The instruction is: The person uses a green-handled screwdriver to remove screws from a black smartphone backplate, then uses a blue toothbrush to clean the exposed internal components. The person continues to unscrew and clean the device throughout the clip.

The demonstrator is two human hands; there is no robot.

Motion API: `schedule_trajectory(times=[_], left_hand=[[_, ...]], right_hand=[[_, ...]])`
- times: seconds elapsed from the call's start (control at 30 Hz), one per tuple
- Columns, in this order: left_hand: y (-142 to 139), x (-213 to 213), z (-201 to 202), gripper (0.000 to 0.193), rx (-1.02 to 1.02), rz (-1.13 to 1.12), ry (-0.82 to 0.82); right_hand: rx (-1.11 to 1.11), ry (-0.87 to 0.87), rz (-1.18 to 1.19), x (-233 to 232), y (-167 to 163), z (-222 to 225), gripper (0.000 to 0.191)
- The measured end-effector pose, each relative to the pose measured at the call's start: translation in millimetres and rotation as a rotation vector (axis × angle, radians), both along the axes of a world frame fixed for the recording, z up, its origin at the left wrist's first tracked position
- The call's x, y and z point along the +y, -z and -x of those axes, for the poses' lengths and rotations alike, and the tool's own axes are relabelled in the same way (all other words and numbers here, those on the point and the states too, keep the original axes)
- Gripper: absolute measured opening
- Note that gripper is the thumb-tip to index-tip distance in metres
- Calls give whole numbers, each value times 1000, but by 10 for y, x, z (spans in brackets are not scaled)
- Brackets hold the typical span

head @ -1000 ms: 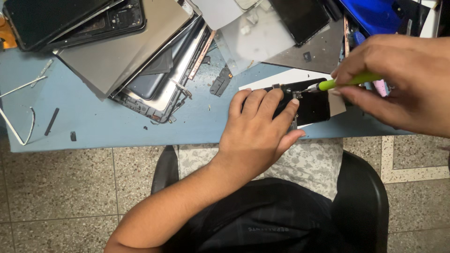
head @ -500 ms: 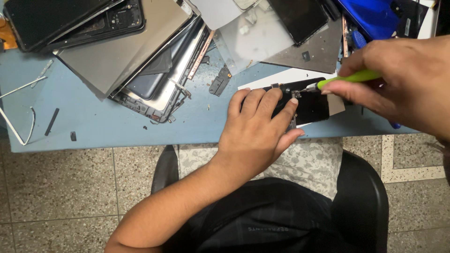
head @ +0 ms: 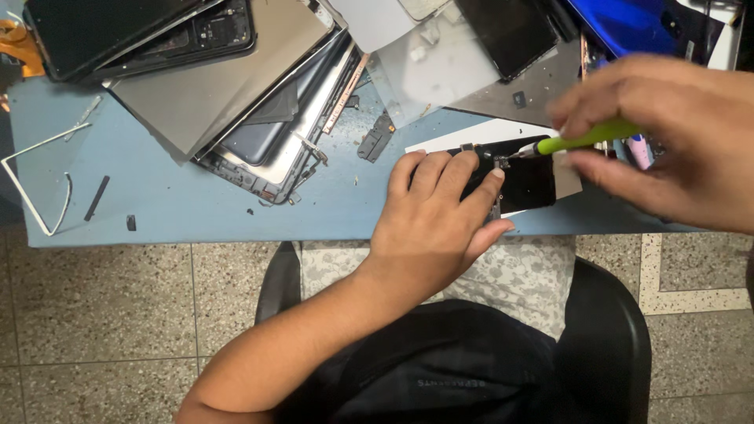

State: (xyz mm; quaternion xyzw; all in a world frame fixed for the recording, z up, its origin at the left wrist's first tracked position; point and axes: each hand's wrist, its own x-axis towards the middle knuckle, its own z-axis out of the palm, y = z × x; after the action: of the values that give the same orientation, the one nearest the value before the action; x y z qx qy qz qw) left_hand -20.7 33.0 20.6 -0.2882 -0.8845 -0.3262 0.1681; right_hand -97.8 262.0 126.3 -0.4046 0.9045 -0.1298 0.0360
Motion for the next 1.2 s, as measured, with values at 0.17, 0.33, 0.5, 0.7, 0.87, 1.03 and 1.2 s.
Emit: schedule_trajectory(times=[0.17, 0.33, 0.5, 0.7, 0.87, 1.03, 1.2], left_hand=[[-5, 3, 4, 54, -17, 1, 8], [-19, 12, 0, 54, -19, 6, 8], [-20, 9, -5, 54, -9, 16, 7], [-19, 16, -8, 53, -12, 24, 10], [-11, 17, -1, 53, -11, 20, 11], [-13, 22, -1, 53, -21, 19, 15], [-8, 17, -3, 53, -15, 22, 12]], right_hand=[[-32, 263, -326, 27, 29, -18, 30], [75, -34, -43, 87, 29, -31, 34], [-79, 374, -463, 49, 1, -67, 36], [24, 35, -86, 29, -28, -97, 27], [30, 111, -147, 92, 23, -75, 36], [-12, 101, -166, 182, 95, -67, 26], [87, -13, -54, 223, 123, -73, 36]])
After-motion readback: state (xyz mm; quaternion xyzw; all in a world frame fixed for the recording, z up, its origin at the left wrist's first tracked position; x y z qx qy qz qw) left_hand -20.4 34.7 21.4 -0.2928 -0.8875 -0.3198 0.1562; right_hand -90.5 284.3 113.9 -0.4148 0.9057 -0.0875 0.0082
